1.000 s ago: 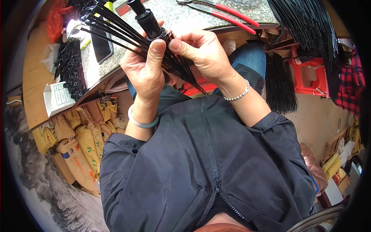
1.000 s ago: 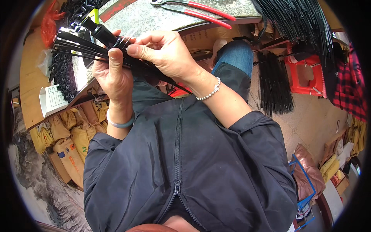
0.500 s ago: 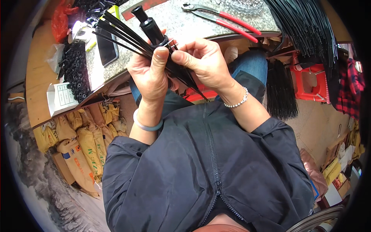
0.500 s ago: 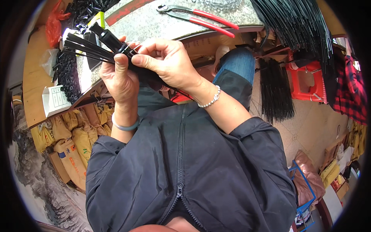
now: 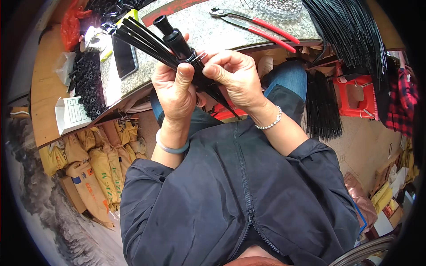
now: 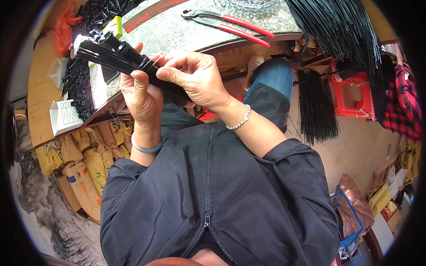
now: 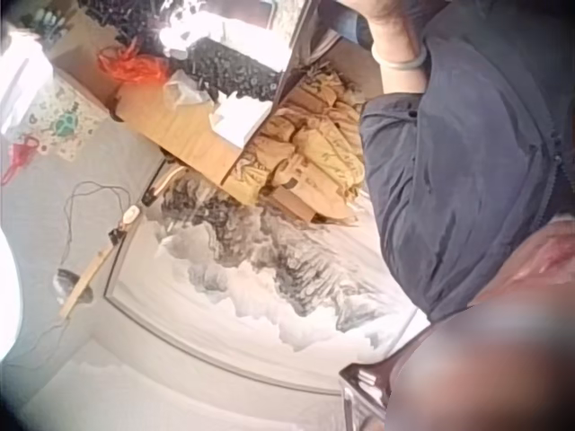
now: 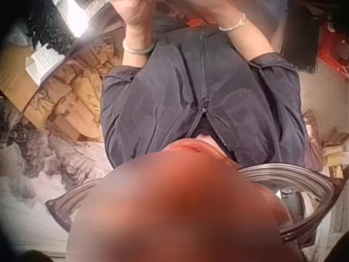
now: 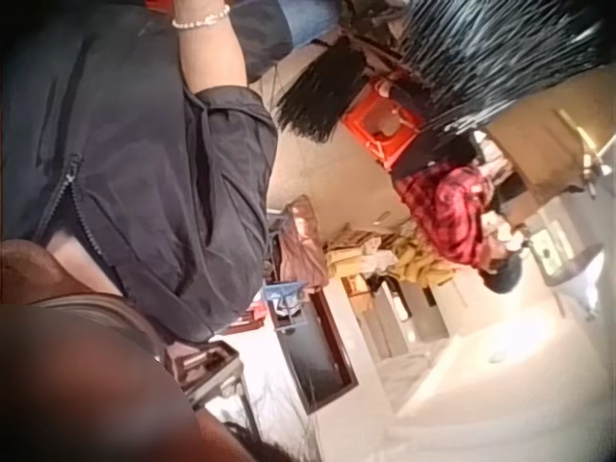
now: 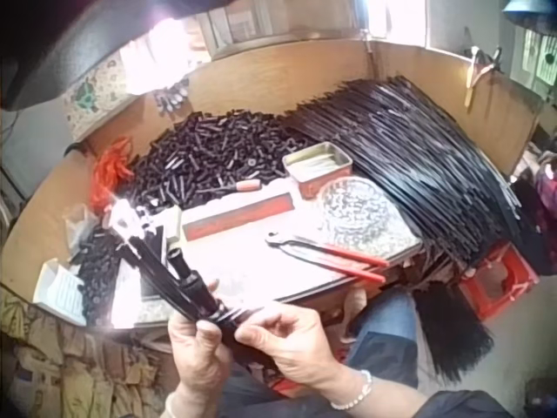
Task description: Assembling bundles of synthetic hair or fibers by inserting them into plastic handles and securing them with pliers.
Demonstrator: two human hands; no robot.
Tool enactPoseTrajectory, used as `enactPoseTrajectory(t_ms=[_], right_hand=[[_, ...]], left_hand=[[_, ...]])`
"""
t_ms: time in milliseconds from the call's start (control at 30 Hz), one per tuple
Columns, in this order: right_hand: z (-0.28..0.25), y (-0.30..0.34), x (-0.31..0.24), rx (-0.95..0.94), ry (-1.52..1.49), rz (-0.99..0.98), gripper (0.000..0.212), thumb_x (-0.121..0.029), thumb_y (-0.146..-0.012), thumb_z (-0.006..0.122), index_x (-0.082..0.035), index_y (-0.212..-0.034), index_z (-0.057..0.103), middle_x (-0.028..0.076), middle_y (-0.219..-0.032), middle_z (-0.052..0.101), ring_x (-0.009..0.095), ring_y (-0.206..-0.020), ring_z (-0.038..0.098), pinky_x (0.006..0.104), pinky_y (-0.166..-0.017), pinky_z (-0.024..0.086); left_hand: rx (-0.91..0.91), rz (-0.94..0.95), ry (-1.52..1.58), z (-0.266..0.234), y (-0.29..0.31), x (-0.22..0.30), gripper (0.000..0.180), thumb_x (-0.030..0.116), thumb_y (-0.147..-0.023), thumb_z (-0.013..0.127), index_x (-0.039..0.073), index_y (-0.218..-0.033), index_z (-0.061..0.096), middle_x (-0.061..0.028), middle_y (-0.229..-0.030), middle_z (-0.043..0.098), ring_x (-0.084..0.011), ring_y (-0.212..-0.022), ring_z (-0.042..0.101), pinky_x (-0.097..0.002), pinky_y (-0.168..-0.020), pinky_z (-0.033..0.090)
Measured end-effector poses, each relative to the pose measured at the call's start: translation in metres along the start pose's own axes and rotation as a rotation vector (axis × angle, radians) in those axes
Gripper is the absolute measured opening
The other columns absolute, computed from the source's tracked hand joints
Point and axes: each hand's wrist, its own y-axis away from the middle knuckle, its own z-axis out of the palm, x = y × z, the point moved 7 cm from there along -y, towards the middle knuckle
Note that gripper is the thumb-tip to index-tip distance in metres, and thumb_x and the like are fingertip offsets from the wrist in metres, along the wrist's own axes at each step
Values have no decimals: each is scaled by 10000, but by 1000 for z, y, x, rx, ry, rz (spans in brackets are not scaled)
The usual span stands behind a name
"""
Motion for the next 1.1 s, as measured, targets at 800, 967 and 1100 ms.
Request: enactPoseTrajectory(t_ms=[800,967,1100], right_hand=[[3,-9,24,-220,-196,339,234,-254,-834,652,-40,-900,584,49,-1026,574,119,-894,541,254,-798,458],[-5,5,46,-10,304,-12,535,-390,-762,706,-24,-1082,483,54,-926,577,71,-702,557,219,-571,480],[1,26,62,-157,606,91,256,-224,-822,669,-19,-905,541,17,-649,596,62,-553,552,206,-491,445]], left_hand=[[-120,-64,-20,5,5,-4,572,390,-862,562,-47,-1202,422,-141,-1037,595,-259,-1059,550,-417,-1003,353],[-163,-39,191,6,-16,1,564,441,-904,456,-64,-1155,456,-94,-955,582,-195,-899,587,-442,-991,314],[-348,-2,264,15,-28,14,753,560,-824,511,-37,-1262,375,-36,-886,516,-173,-882,557,-495,-968,377]])
